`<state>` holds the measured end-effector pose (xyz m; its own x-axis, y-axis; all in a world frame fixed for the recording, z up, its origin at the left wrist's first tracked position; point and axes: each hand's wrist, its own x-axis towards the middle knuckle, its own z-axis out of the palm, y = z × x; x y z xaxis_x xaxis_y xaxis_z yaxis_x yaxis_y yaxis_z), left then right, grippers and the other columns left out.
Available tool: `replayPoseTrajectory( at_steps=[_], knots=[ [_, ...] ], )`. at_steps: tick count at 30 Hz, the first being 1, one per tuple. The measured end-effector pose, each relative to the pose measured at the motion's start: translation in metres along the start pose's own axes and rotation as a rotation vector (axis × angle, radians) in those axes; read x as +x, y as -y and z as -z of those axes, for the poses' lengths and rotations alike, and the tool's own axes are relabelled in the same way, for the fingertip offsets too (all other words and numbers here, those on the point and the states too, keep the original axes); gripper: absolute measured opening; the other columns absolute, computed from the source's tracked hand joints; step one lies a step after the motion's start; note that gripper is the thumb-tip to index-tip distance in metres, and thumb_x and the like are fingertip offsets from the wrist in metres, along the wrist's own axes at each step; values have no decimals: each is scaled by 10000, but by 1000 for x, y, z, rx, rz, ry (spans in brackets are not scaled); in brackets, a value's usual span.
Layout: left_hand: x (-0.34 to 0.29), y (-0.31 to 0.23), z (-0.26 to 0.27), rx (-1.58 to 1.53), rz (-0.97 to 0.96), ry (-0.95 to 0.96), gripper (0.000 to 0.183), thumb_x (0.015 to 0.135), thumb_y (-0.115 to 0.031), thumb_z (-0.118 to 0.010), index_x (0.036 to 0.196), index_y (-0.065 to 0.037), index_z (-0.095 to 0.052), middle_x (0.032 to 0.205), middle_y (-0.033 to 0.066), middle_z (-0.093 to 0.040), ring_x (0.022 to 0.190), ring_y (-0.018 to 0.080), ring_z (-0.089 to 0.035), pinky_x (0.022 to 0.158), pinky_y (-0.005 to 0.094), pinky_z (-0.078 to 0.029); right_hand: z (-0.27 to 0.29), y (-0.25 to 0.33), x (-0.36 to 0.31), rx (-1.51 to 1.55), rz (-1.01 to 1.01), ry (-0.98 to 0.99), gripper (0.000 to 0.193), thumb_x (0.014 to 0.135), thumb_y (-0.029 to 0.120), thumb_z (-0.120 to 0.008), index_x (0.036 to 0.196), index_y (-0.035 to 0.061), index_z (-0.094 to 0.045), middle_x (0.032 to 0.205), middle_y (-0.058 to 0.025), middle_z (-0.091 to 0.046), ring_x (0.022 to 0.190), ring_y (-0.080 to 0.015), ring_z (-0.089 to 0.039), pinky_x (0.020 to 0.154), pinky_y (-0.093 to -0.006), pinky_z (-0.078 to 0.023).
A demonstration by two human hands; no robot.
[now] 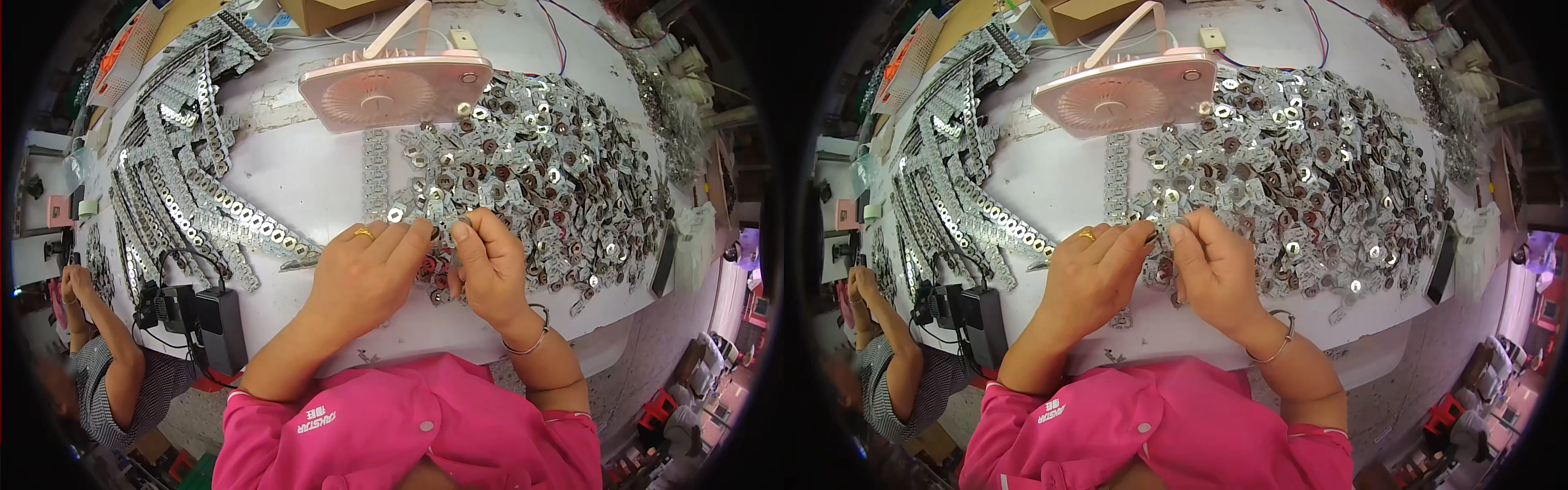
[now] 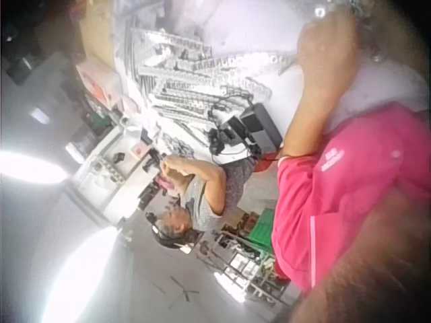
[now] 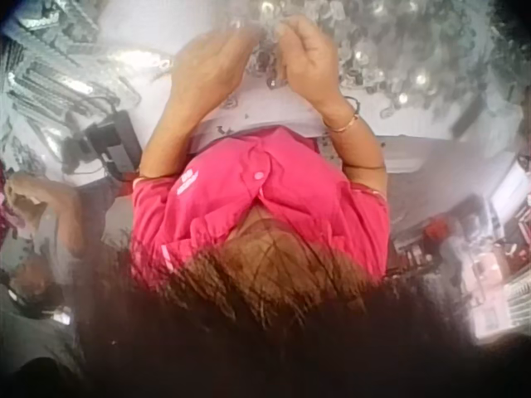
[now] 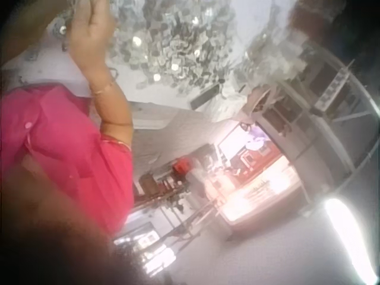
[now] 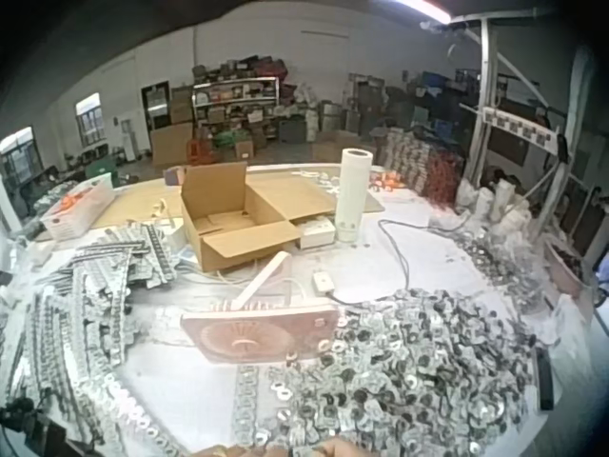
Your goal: The recorder is assembling small metal parts by interlocking or fastening them together manually.
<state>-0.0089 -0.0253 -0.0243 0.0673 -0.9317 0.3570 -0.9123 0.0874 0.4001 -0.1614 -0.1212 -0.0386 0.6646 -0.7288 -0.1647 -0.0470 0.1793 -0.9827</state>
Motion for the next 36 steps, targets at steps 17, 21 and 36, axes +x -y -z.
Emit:
replayPoseTrajectory(
  at_steps=[17,21,36],
  knots=[
    [-4,13,20,-319,288,327,151,914,-142,-649,1050,-75,-643,668,108,-639,594,299,-638,546,370,-478,31,15,13,-480,294,283,156,912,138,-676,981,2,-707,730,-97,-674,576,-170,-609,543,-299,-465],
    [-5,18,25,-520,233,420,102,910,-146,-657,947,-50,-664,654,114,-636,583,277,-641,540,342,-468,40,16,16,-397,104,516,164,924,160,-659,877,4,-681,648,-78,-635,550,-152,-587,523,-291,-442],
    [0,3,11,-484,168,6,96,891,-85,-670,974,-36,-659,725,68,-642,562,192,-619,527,293,-467,17,9,5,-82,1,208,189,970,157,-585,862,3,-574,615,-29,-553,512,-87,-493,481,-289,-391]
  ],
)
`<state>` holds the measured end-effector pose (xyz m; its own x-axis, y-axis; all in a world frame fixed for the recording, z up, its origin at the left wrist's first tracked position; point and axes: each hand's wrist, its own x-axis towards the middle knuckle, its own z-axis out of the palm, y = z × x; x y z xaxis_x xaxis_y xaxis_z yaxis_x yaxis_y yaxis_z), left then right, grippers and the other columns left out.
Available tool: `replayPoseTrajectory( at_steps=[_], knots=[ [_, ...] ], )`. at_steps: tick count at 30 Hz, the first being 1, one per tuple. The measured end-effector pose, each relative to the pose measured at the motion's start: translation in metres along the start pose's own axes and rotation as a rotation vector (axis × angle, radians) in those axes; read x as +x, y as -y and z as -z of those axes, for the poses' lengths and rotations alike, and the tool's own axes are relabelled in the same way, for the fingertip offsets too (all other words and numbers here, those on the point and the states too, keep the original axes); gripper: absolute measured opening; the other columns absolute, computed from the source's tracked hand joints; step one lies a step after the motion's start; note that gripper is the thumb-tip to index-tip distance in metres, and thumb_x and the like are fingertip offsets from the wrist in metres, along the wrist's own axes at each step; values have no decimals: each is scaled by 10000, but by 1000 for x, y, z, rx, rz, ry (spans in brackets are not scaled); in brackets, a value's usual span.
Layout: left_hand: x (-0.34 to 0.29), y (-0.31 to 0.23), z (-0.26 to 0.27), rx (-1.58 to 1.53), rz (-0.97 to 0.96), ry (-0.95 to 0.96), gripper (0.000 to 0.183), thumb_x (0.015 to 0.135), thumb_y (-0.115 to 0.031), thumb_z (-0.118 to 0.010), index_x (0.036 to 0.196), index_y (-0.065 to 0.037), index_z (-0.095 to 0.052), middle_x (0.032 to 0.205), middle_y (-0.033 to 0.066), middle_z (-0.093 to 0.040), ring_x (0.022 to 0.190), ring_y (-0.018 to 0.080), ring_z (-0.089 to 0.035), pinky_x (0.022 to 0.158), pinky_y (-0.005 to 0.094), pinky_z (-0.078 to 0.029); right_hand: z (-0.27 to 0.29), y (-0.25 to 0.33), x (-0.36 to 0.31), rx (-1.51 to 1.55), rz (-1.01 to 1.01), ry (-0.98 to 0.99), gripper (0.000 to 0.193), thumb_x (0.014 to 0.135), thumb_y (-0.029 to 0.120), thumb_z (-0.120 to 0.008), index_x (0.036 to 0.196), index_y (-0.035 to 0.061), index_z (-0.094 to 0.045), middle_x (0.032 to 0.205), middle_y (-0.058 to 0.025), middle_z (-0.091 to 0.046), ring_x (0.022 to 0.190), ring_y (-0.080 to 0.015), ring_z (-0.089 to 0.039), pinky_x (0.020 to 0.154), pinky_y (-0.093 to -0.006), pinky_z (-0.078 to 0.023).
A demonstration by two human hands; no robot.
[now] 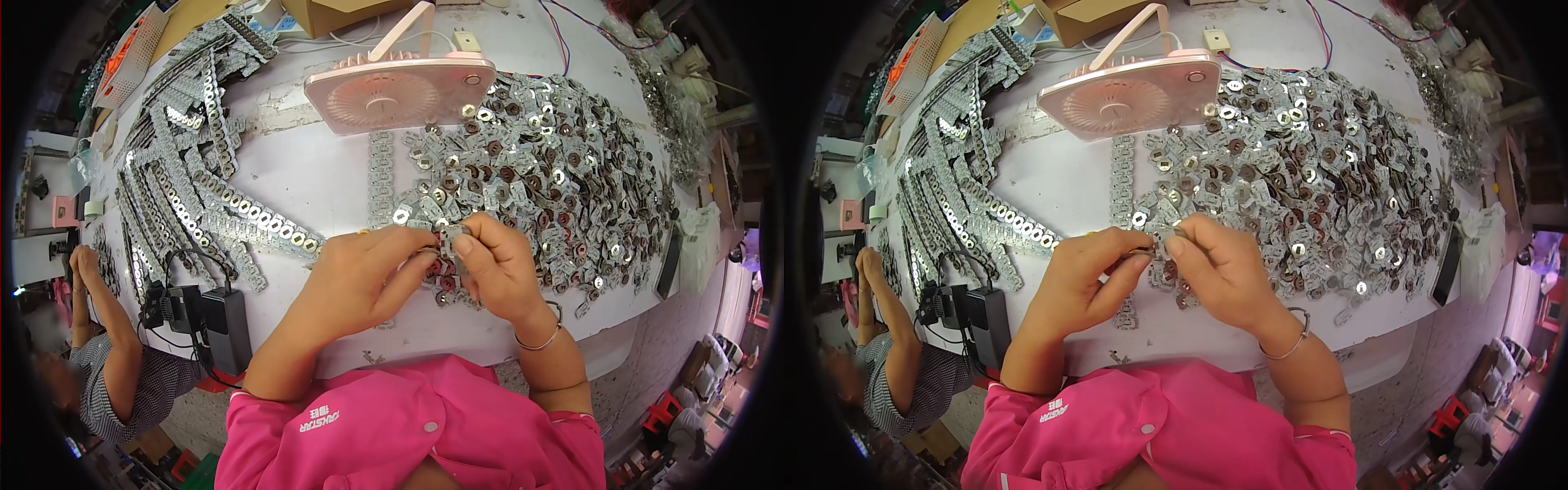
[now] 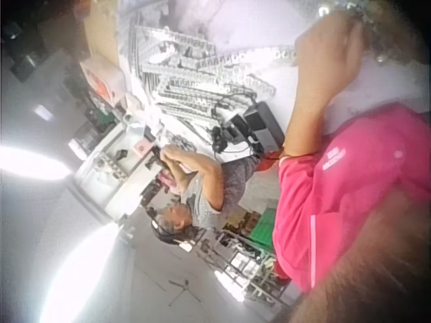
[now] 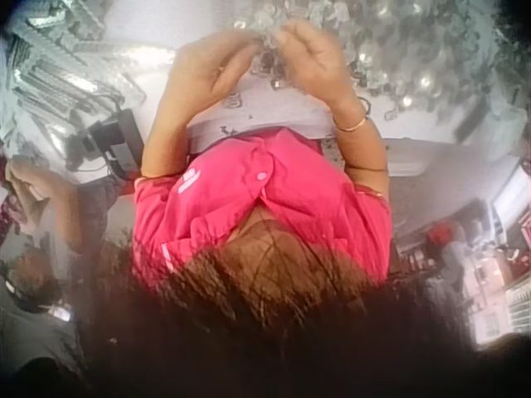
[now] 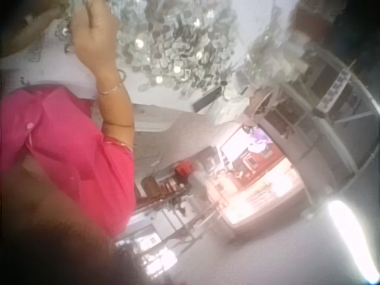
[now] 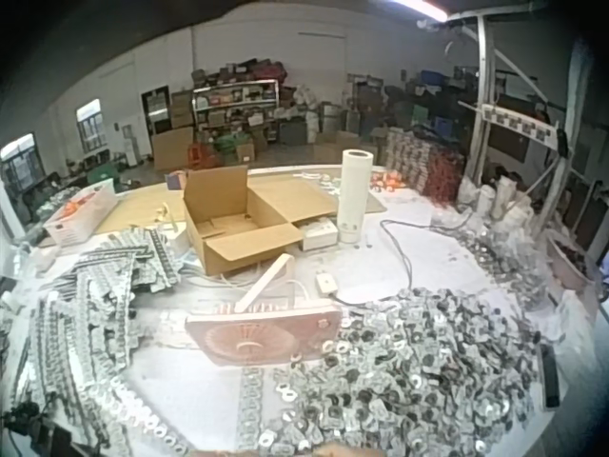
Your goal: The recorder is assembling small metal parts by interlocking or fastening them together manually.
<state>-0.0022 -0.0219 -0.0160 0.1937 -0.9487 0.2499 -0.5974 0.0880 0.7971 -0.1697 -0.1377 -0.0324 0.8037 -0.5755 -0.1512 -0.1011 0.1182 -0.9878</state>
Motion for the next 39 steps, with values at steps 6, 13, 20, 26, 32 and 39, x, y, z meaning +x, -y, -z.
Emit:
replayPoseTrajectory(
  at_steps=[6,13,20,26,32,39],
  knots=[
    [-1,9,-8,375,-135,-69,182,835,-116,-718,985,-80,-622,710,50,-580,536,238,-588,480,356,-452,-5,-7,3,-290,168,-97,196,968,159,-595,843,11,-570,604,-12,-525,542,-66,-462,494,-273,-383],
    [2,10,-10,354,-144,-112,206,829,-121,-729,1003,-81,-628,702,40,-573,520,235,-573,478,346,-448,-7,-7,0,-80,16,-100,223,981,174,-585,821,23,-556,587,28,-506,552,-30,-453,487,-253,-376],
    [0,1,-10,385,-105,-44,224,831,-39,-707,1043,-55,-635,783,77,-644,580,247,-605,520,350,-453,-5,-5,0,-88,20,-81,224,986,174,-570,820,27,-543,583,13,-509,540,-40,-448,491,-259,-378],
    [-1,6,-13,366,-117,-67,243,831,-24,-710,1061,-46,-634,783,81,-643,589,257,-604,529,356,-454,-3,-5,0,-66,3,-56,233,991,175,-557,813,28,-526,590,6,-530,519,-42,-466,480,-254,-384],
    [-2,3,-5,390,-105,-37,252,825,-14,-714,1062,-35,-631,806,103,-654,615,276,-619,546,360,-468,-12,-3,4,4,-11,-54,236,1001,189,-548,826,32,-529,604,5,-549,495,-43,-494,466,-242,-389],
    [4,-3,-19,363,-87,69,322,816,-2,-626,1136,-34,-613,846,134,-626,728,325,-615,633,423,-481,17,-7,5,-433,319,-129,187,933,154,-601,809,27,-543,594,-85,-528,528,-195,-594,493,-318,-437]
  ],
)
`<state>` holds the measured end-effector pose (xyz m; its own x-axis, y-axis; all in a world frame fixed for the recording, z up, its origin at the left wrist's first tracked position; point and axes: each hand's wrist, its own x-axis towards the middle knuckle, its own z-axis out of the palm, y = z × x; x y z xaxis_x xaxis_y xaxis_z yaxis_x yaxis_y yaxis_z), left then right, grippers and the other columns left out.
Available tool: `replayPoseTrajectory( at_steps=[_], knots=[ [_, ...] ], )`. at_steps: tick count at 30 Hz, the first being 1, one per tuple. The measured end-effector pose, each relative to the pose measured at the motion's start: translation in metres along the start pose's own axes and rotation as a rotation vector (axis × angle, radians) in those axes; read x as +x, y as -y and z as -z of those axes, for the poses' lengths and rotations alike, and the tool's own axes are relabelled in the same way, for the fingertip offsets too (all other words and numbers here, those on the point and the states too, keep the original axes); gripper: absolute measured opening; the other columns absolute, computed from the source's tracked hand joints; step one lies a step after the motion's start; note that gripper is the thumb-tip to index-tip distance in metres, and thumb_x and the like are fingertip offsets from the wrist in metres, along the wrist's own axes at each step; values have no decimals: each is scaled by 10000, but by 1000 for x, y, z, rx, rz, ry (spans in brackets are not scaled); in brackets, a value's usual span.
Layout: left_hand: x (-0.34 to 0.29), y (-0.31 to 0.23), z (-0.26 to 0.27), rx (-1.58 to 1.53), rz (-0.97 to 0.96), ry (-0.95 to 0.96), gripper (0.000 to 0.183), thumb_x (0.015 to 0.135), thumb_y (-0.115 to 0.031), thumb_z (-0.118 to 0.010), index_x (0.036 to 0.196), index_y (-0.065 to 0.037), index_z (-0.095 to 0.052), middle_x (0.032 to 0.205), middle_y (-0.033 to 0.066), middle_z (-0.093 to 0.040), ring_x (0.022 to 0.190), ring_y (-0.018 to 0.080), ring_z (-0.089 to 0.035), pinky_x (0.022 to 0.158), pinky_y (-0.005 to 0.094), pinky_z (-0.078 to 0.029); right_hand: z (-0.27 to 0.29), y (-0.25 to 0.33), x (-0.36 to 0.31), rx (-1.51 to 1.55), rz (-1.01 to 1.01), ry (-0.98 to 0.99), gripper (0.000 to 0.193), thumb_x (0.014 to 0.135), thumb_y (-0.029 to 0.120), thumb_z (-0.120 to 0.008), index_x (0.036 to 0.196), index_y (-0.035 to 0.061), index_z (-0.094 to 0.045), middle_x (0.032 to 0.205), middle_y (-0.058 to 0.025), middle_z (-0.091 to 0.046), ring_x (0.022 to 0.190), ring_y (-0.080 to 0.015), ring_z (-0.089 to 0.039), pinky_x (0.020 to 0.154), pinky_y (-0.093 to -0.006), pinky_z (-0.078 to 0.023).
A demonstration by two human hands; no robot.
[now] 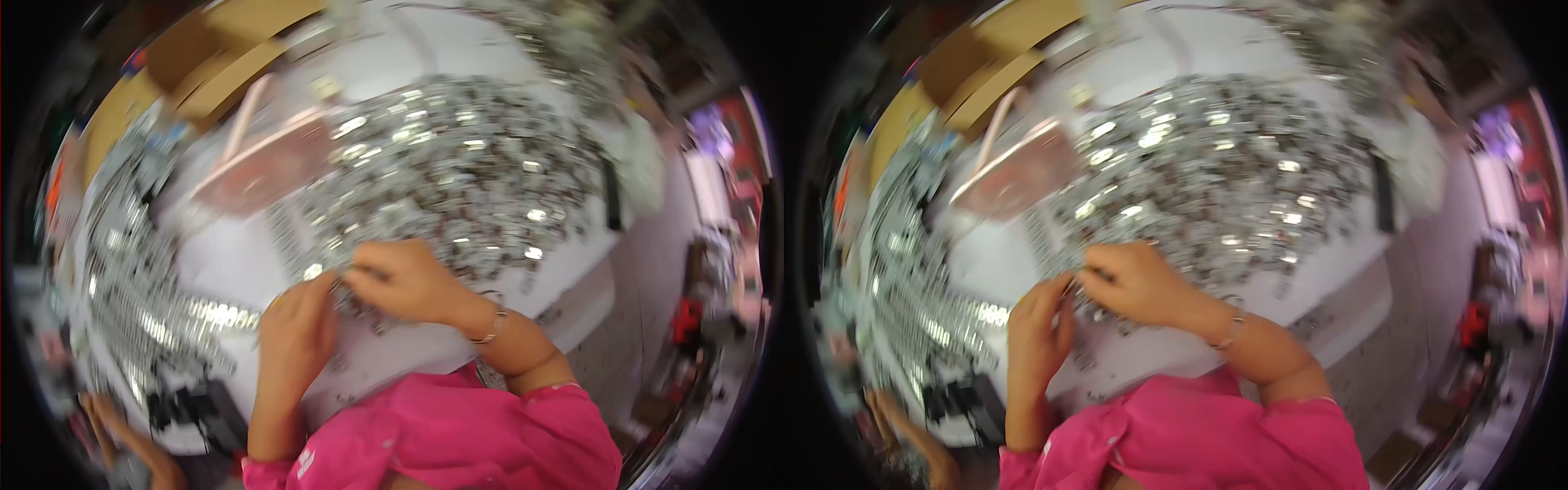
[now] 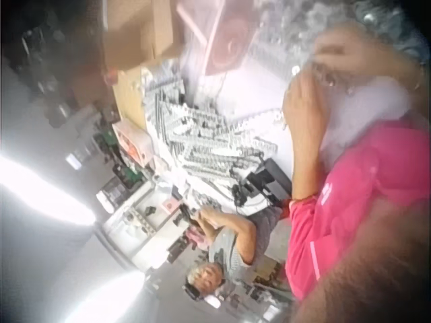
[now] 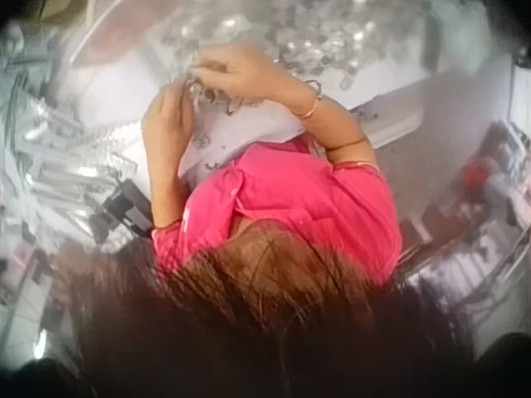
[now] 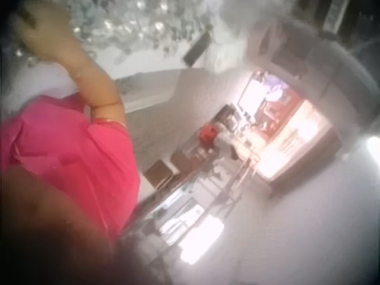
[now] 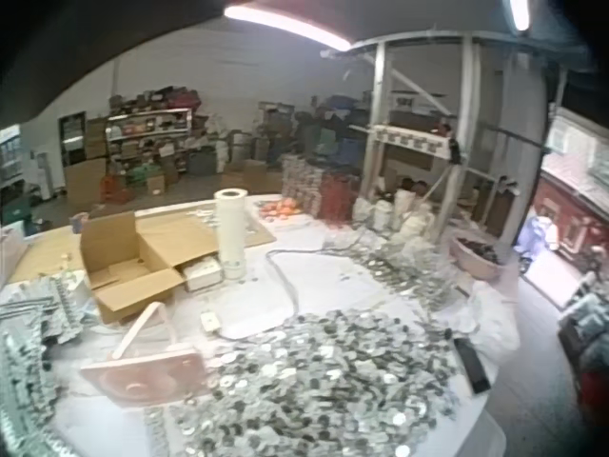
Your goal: The recorder is assembling small metal parts by interlocking or fastening them together manually.
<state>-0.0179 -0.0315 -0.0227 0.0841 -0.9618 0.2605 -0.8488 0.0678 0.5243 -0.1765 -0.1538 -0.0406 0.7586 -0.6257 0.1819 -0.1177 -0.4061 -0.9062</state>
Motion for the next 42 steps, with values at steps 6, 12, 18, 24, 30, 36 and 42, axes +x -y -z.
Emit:
replayPoseTrajectory(
  at_steps=[6,12,18,24,30,36,42],
  knots=[
    [-7,6,8,-23,41,84,328,892,31,-584,1209,-29,-639,865,149,-672,713,269,-651,657,355,-512,0,-20,1,-196,227,-144,175,884,155,-607,803,19,-534,704,-147,-553,643,-349,-588,585,-439,-453],
    [-5,1,-7,-234,145,85,381,970,22,-491,1330,-56,-592,918,112,-690,742,142,-622,680,276,-492,4,-7,-3,2,150,-206,144,874,137,-604,816,13,-558,751,-144,-566,652,-354,-592,592,-434,-467],
    [-1,-9,0,-310,287,88,323,990,-27,-483,1295,-25,-590,897,105,-680,732,124,-603,667,266,-479,-8,-11,3,10,319,-196,96,840,97,-617,823,12,-573,759,-118,-561,635,-313,-576,578,-414,-456],
    [-1,1,-2,-267,134,107,293,987,-45,-487,1263,7,-571,873,99,-674,732,130,-611,660,261,-475,-2,-2,3,126,187,-225,93,836,103,-628,841,17,-592,761,-101,-552,647,-282,-572,601,-389,-463],
    [-7,8,15,-409,310,195,197,1002,-144,-512,1013,23,-615,772,88,-653,650,114,-586,582,253,-454,2,-5,2,170,321,-13,98,844,109,-636,835,22,-592,753,-86,-551,648,-251,-578,581,-350,-456],
    [-12,15,22,-425,258,232,233,1012,-174,-534,1079,23,-639,651,44,-605,567,111,-547,548,254,-435,1,-3,2,230,291,32,121,863,132,-634,841,19,-598,765,-77,-567,646,-241,-577,585,-361,-452],
    [-14,21,24,-458,264,341,219,1009,-140,-537,1102,26,-646,630,41,-596,519,90,-532,486,243,-423,1,-9,-4,200,302,198,165,899,177,-643,864,18,-622,775,-117,-615,695,-285,-613,601,-389,-461]
  ],
)
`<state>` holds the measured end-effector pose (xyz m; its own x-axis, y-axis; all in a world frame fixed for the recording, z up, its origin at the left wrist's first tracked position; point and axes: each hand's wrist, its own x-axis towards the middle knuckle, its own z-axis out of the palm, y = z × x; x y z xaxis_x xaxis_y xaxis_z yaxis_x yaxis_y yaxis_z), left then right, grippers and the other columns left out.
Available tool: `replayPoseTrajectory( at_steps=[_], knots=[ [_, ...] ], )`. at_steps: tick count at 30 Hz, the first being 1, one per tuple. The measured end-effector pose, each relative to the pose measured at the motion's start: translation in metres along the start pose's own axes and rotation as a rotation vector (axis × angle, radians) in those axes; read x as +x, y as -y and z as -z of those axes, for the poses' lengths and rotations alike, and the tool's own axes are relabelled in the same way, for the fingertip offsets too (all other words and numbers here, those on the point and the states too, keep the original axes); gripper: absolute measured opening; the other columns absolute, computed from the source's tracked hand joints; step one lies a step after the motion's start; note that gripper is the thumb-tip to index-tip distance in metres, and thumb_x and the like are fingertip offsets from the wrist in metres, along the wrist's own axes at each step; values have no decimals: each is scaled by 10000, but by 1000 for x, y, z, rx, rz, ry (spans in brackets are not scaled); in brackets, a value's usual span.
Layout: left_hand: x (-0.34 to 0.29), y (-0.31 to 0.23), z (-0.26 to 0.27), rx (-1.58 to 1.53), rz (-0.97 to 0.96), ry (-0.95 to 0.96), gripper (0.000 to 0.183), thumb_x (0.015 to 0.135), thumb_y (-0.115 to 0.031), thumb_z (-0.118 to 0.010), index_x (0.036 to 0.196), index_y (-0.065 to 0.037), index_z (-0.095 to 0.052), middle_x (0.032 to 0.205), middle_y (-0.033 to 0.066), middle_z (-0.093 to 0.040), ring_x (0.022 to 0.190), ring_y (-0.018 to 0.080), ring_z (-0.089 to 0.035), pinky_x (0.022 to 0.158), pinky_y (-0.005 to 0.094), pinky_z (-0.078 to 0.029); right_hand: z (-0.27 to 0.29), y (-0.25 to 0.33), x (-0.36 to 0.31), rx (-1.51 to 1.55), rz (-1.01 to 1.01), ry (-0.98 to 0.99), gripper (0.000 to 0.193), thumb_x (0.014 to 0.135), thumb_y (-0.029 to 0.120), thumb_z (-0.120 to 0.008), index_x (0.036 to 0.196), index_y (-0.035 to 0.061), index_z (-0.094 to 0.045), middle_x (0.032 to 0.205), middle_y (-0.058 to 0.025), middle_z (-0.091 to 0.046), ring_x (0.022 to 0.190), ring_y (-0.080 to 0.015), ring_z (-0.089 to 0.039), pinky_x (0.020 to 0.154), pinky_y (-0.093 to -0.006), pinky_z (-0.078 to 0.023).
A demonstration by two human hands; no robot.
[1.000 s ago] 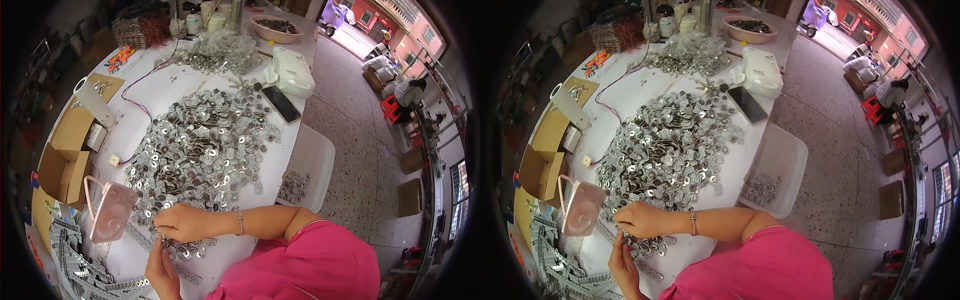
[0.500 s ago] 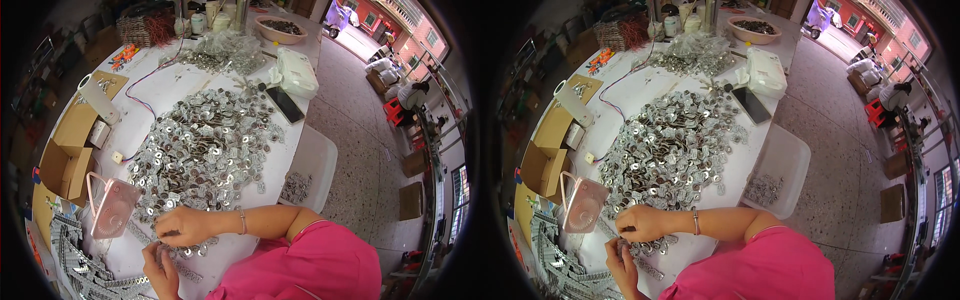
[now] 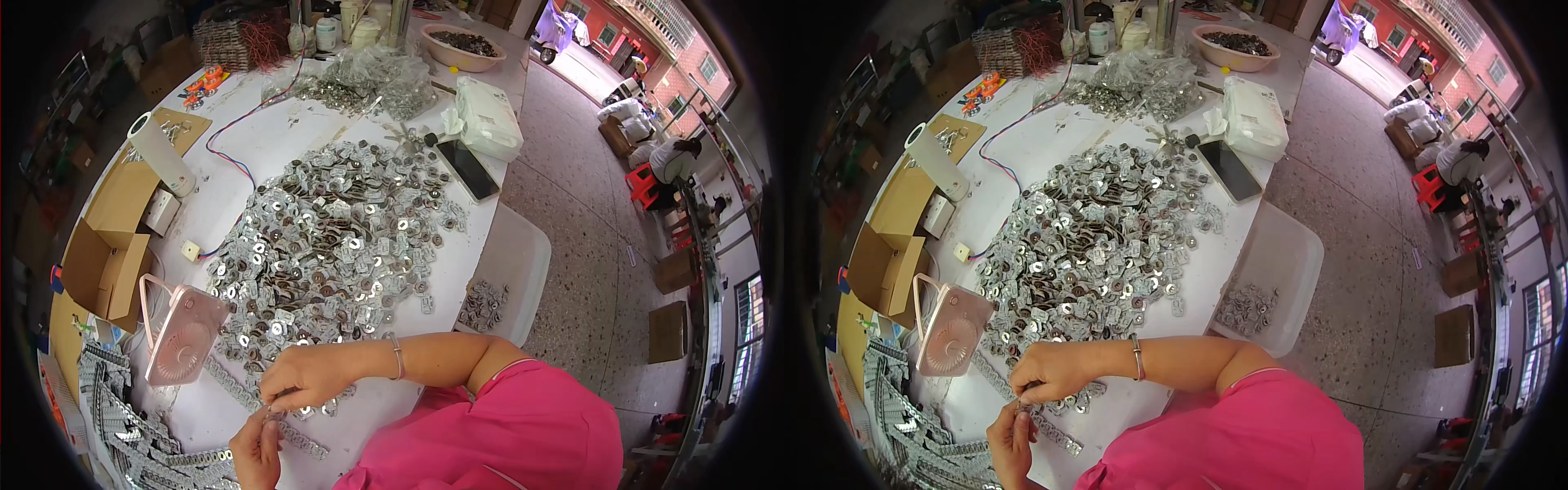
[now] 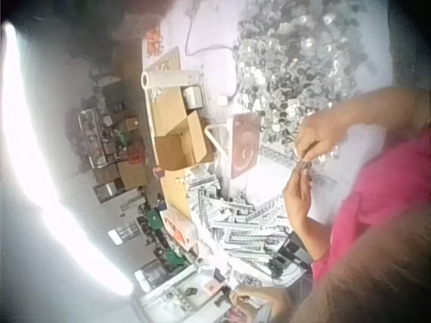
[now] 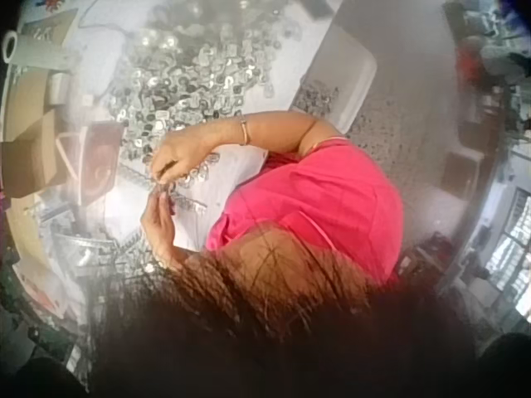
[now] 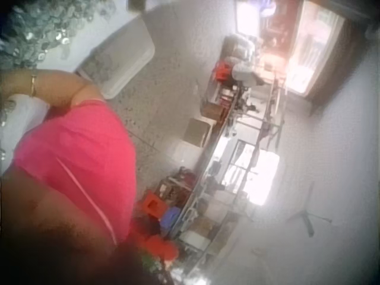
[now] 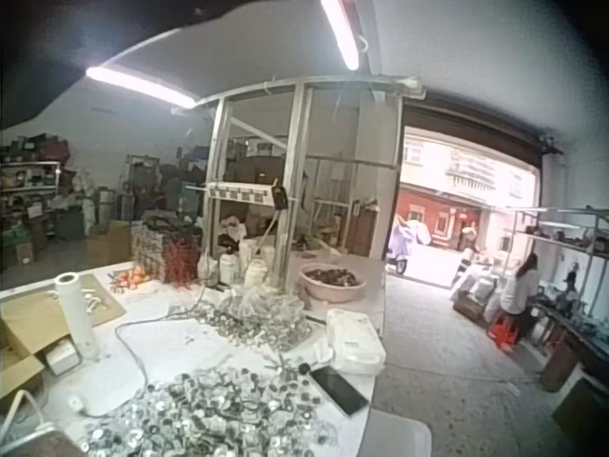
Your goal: The recorder is assembling small metal parts by interlocking or fastening them together manually.
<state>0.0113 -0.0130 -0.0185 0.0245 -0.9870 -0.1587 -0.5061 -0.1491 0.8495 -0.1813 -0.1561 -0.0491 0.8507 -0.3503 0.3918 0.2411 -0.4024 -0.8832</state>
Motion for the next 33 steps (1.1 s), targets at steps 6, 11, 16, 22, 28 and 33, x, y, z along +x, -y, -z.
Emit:
replayPoseTrajectory(
  at_steps=[6,11,16,22,28,33],
  knots=[
    [-5,0,0,-87,83,-99,175,978,-106,-574,913,52,-614,651,64,-630,476,79,-521,451,232,-424,-5,-8,6,-39,11,33,187,929,201,-621,920,15,-633,766,-145,-637,704,-327,-618,622,-406,-467],
    [1,-12,3,-253,80,-35,123,924,-75,-647,927,47,-661,714,81,-683,557,102,-608,519,248,-484,-3,13,7,301,-371,-28,193,946,208,-606,925,17,-629,679,-83,-613,591,-182,-596,563,-321,-463],
    [6,-13,-2,113,-151,-263,120,852,-112,-717,937,-38,-676,752,71,-671,580,210,-627,548,321,-492,-9,17,13,366,-450,-131,175,987,199,-590,983,26,-619,670,-2,-564,580,-42,-505,518,-248,-417],
    [7,-16,-6,470,-296,-415,169,806,-67,-681,971,-72,-641,828,76,-651,632,265,-623,564,360,-472,-22,18,14,101,-462,-268,158,975,160,-613,953,3,-615,666,6,-556,586,-35,-475,517,-239,-388],
    [8,-14,-13,588,-297,-447,200,808,-100,-700,996,-82,-635,730,36,-593,587,222,-594,534,349,-440,-26,17,8,-48,-381,-418,153,969,156,-613,943,6,-616,656,-12,-568,586,-47,-477,526,-247,-404],
    [11,-14,-15,602,-298,-467,205,809,-92,-705,1003,-81,-637,730,35,-608,577,217,-595,522,341,-440,-24,19,9,-87,-369,-315,169,965,157,-610,877,17,-577,623,-3,-547,548,-47,-458,495,-250,-382]
  ],
)
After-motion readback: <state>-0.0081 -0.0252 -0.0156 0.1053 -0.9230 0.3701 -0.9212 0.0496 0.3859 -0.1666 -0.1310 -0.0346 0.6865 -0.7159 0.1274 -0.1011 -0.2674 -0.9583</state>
